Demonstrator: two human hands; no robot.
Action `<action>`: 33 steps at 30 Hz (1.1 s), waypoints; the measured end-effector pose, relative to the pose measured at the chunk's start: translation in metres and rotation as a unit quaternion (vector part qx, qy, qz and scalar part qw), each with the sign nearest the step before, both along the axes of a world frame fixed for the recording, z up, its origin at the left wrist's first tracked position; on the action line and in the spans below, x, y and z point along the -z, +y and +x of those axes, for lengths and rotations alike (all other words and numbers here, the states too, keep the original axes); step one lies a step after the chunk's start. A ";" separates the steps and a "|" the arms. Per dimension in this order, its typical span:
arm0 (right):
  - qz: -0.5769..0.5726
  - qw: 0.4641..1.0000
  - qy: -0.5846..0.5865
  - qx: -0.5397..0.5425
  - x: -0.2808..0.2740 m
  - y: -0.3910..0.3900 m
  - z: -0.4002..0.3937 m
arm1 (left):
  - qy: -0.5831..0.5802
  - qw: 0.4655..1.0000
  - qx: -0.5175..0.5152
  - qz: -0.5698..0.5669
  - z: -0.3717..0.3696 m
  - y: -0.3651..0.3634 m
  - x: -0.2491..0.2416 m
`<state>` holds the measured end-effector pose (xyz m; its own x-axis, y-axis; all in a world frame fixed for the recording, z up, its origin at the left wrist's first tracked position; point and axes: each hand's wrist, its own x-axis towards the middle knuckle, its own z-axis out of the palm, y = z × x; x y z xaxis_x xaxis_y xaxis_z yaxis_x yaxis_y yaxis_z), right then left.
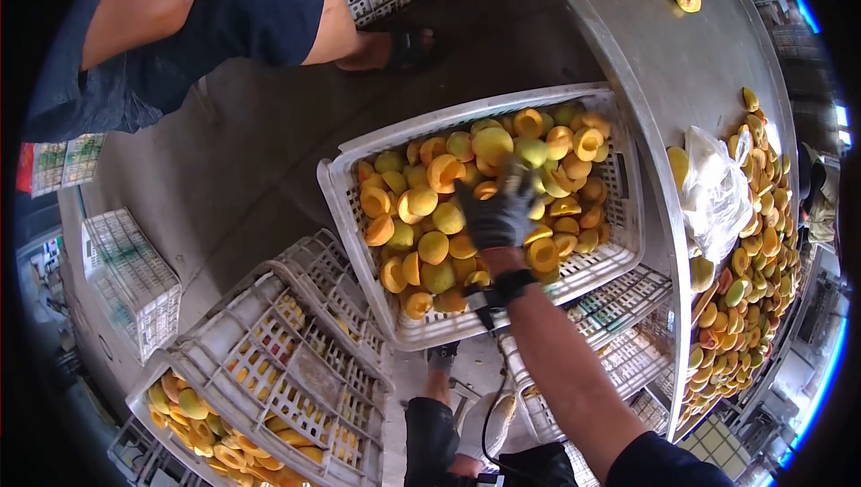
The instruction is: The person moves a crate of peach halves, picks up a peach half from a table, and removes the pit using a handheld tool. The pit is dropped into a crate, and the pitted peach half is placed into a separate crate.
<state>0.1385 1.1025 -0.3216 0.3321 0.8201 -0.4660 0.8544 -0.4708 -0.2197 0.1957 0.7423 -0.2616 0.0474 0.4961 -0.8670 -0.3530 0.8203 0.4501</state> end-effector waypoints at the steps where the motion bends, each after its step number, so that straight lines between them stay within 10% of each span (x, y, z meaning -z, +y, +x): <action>1: 0.192 0.974 0.029 -0.117 0.054 -0.019 -0.008 | -0.032 0.998 -0.044 -0.013 0.001 0.001 -0.003; 4: -0.104 0.990 0.001 -0.090 -0.026 -0.012 -0.073 | -0.017 0.996 -0.018 -0.081 -0.036 0.070 -0.052; 10: 0.096 0.961 0.129 -0.224 -0.021 -0.030 -0.062 | 0.025 0.998 0.051 -0.037 -0.032 0.061 -0.044; 13: 0.049 0.989 0.066 -0.123 -0.009 -0.033 -0.047 | 0.086 0.984 0.143 0.058 -0.024 0.005 0.001; 15: 0.093 0.973 0.091 -0.191 0.009 -0.043 -0.054 | 0.025 0.998 -0.049 -0.001 -0.006 -0.056 0.061; 19: 0.116 0.917 0.323 -0.205 -0.032 -0.076 -0.052 | 0.379 0.869 0.269 0.169 -0.052 0.077 -0.040; 20: 0.121 0.912 0.361 -0.156 -0.039 -0.088 -0.027 | 0.368 0.899 0.227 0.074 -0.035 -0.015 0.028; 21: 0.166 0.927 0.306 -0.142 -0.051 -0.098 0.007 | 0.286 0.949 -0.080 0.102 -0.040 0.013 0.021; 22: 0.120 0.960 0.232 -0.101 -0.055 -0.111 0.048 | 0.248 0.957 -0.108 -0.107 -0.060 0.084 -0.036; 23: 0.163 0.972 0.163 -0.038 -0.046 -0.127 0.090 | 0.400 0.907 -0.099 0.090 -0.073 0.126 -0.044; 27: -0.048 0.994 -0.006 0.097 0.010 -0.140 0.211 | 0.628 0.728 0.040 0.272 -0.117 0.282 -0.040; 29: -0.045 0.875 0.300 0.377 0.038 -0.158 0.226 | 0.667 0.638 0.175 0.342 -0.132 0.347 -0.014; 33: -0.064 0.946 0.163 0.272 0.041 -0.133 0.201 | 0.615 0.573 0.387 0.379 -0.164 0.428 0.053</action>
<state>0.3394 0.9700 -0.3624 0.5100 0.4991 -0.7005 0.3754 -0.8619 -0.3408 0.0317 1.1699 -0.3145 0.0920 0.9953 -0.0295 0.9509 -0.0791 0.2992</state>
